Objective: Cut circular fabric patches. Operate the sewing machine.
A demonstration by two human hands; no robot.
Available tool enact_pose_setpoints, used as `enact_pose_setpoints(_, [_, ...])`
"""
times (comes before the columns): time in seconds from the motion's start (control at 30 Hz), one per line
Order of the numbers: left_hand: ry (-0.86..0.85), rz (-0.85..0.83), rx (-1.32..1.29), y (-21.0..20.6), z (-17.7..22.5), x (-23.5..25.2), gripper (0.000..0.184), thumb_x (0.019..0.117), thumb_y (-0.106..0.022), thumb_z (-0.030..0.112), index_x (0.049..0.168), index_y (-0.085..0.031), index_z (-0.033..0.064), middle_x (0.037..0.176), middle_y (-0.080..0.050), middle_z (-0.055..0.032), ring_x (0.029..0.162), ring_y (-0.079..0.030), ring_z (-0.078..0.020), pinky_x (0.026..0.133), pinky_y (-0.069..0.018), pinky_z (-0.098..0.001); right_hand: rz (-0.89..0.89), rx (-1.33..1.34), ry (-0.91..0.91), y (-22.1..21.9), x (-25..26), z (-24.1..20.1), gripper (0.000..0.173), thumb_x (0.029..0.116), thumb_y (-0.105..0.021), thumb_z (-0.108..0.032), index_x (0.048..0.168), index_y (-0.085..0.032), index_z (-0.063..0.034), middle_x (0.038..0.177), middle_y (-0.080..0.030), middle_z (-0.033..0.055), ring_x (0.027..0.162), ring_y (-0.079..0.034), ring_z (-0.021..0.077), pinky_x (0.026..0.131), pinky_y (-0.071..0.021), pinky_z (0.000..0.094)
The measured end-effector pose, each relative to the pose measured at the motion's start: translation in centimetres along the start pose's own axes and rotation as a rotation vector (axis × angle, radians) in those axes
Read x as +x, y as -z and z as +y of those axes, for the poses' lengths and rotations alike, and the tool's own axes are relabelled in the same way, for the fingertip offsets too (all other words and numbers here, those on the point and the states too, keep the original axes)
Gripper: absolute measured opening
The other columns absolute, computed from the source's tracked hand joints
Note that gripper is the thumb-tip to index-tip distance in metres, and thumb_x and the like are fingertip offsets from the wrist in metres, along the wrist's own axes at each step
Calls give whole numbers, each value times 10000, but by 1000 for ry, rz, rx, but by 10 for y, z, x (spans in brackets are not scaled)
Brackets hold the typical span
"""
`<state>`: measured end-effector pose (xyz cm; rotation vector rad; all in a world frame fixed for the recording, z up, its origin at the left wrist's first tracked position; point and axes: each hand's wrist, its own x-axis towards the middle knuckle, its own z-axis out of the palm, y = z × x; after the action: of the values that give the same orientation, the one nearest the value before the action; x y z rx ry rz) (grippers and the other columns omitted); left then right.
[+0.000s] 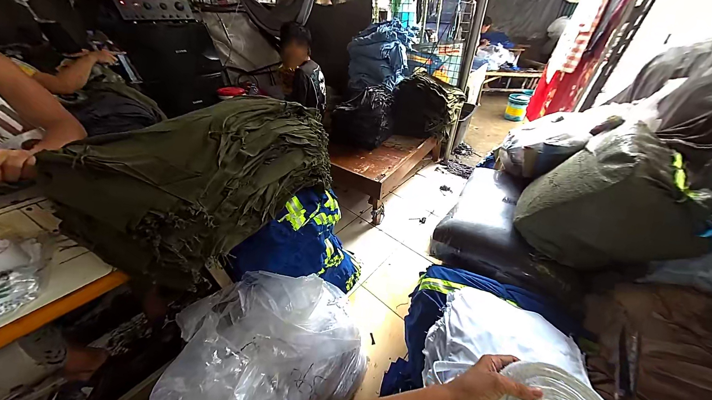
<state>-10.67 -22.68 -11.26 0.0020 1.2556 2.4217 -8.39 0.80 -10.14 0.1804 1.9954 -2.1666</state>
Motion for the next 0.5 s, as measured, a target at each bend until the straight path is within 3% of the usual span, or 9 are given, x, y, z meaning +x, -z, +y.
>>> enact_pose_setpoints(0.23, [23,-102,104,-9,9,2,207,985,-553,-4,1190,-561,19,960,-670,-11,841,-665,-80,828,-567,-299,87,-8,30,-4,-9,-12,164,934,-589,50,1030,-568,-81,819,-720,-96,749,-704,8,751,-610,216])
enact_pose_setpoints(0.4, [-23,-75,140,-21,36,-16,301,1003,-504,1,1303,-505,2,988,-698,-17,857,-687,-85,820,-583,-303,180,-41,73,-17,-5,-20,225,906,-667,-101,1109,-598,-35,832,-691,-66,722,-679,7,671,-595,208])
enact_pose_setpoints(0.5, [-6,-4,215,-31,58,-33,358,961,-502,-44,1313,-494,24,966,-710,5,843,-696,-65,778,-591,-260,199,8,25,-32,-14,-54,79,1004,-596,-64,1081,-591,-48,808,-673,-60,709,-658,4,681,-577,196])
